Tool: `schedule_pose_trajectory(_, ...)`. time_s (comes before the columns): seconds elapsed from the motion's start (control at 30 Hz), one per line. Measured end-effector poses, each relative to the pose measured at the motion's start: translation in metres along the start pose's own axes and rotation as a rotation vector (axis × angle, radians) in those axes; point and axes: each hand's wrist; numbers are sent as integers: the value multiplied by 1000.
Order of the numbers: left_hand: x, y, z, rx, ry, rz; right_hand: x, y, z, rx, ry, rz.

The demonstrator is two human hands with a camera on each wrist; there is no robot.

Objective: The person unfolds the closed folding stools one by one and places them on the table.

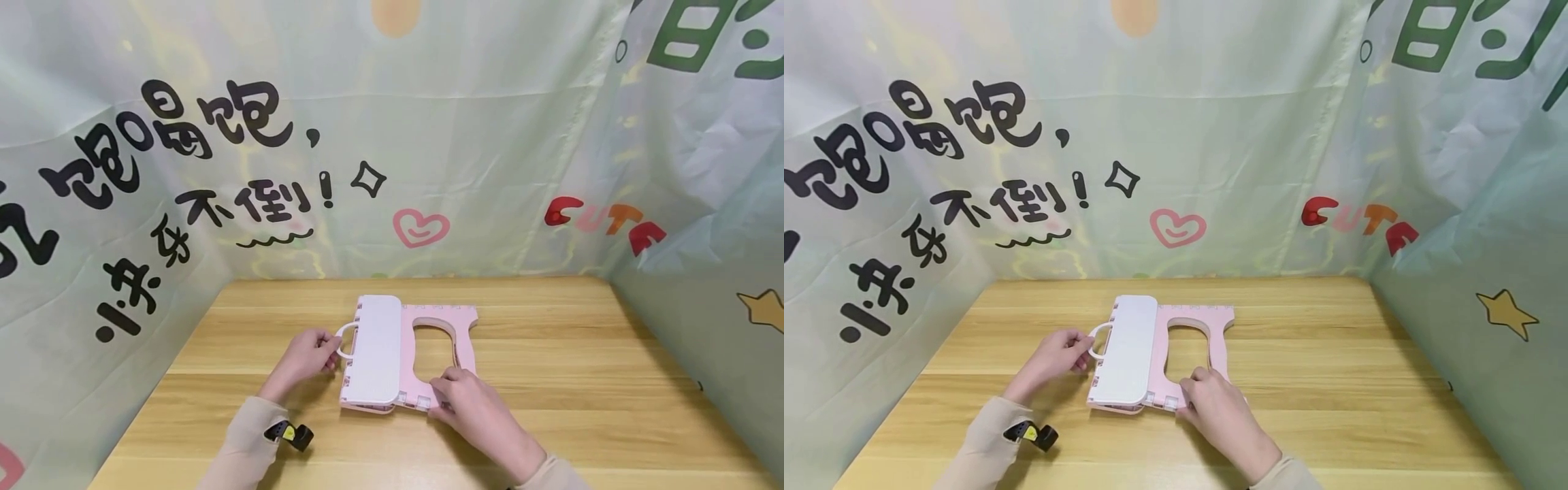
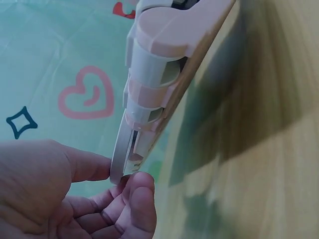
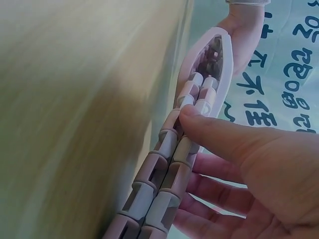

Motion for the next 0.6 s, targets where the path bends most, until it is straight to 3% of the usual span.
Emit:
schedule_pose_trajectory(0.33, 17, 5, -15, 34, 17, 10, -5, 0, -3, 27, -63, 21)
schedule_pose_trajectory(0.6, 33, 5, -24, 85, 61, 58, -8, -2, -6, 36, -123, 54)
Point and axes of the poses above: each hand's wrist, its own y-axis away from the middle knuckle, its own z-axis out of the palm, x = y × z, and after that the axes turned 10 degrees about -y, right-handed
